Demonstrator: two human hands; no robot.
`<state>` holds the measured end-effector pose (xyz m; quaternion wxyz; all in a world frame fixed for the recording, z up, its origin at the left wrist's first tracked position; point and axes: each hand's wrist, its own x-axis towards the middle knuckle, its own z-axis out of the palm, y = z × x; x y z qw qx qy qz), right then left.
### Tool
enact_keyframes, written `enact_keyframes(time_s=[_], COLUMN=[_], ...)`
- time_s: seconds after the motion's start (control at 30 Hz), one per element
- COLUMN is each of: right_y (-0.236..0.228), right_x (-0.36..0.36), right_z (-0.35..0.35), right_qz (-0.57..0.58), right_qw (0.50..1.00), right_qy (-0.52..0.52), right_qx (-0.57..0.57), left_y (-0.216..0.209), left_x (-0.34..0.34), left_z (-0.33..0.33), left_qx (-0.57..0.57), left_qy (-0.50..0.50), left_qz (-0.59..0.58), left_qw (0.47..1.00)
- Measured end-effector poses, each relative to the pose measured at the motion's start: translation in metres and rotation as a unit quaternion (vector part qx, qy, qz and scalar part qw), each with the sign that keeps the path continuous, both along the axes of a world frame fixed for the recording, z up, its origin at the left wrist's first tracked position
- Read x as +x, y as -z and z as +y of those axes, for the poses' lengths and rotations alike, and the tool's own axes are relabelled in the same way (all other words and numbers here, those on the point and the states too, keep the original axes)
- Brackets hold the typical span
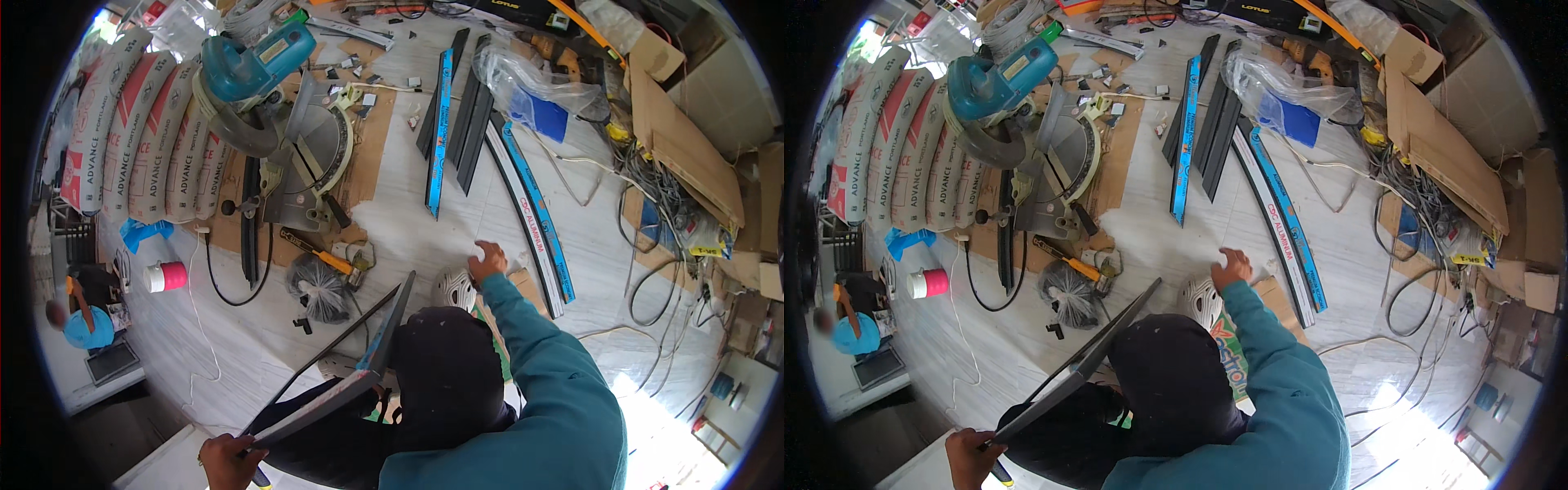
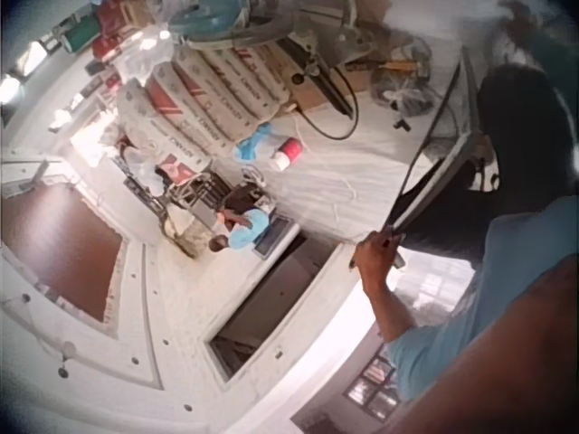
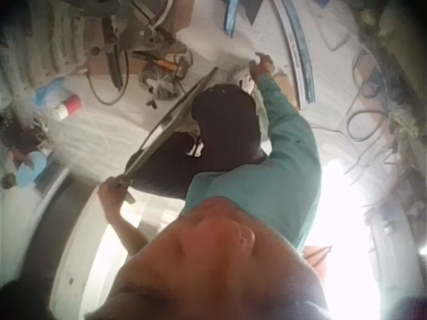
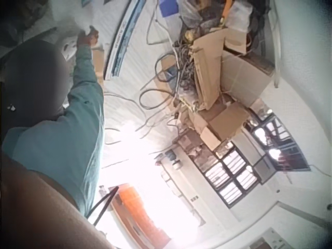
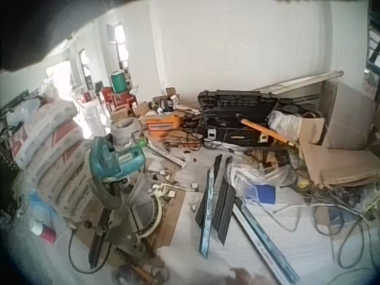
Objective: The recorder is assembling and modifying aluminum window frame components using a utility knife and an angle grinder.
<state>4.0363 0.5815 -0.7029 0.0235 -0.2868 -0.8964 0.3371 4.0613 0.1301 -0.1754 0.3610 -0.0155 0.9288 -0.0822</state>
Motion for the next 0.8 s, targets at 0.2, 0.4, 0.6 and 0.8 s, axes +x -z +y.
enact_keyframes(time_s=[0.2, 0.4, 0.6, 0.8], right_y=[-0.001, -0.001, -0.032, -0.103], right_x=[-0.153, -0.206, -0.17, -0.073], right_z=[-0.039, -0.036, -0.029, 0.002], right_qz=[-0.131, -0.188, -0.123, 0.032], right_qw=[0.988, 0.977, 0.936, 0.989], right_qy=[-0.013, 0.046, 0.12, 0.039], right_qx=[-0.075, -0.083, -0.309, -0.139], left_y=[0.012, 0.021, 0.021, 0.033], left_x=[0.019, 0.014, 0.011, 0.039], left_z=[-0.017, 0.004, 0.01, 0.001], left_qx=[0.012, 0.014, 0.005, 0.161], left_qy=[-0.06, -0.118, -0.13, -0.091], left_qz=[0.056, 0.134, 0.085, 0.251], left_qw=[0.997, 0.984, 0.988, 0.95])
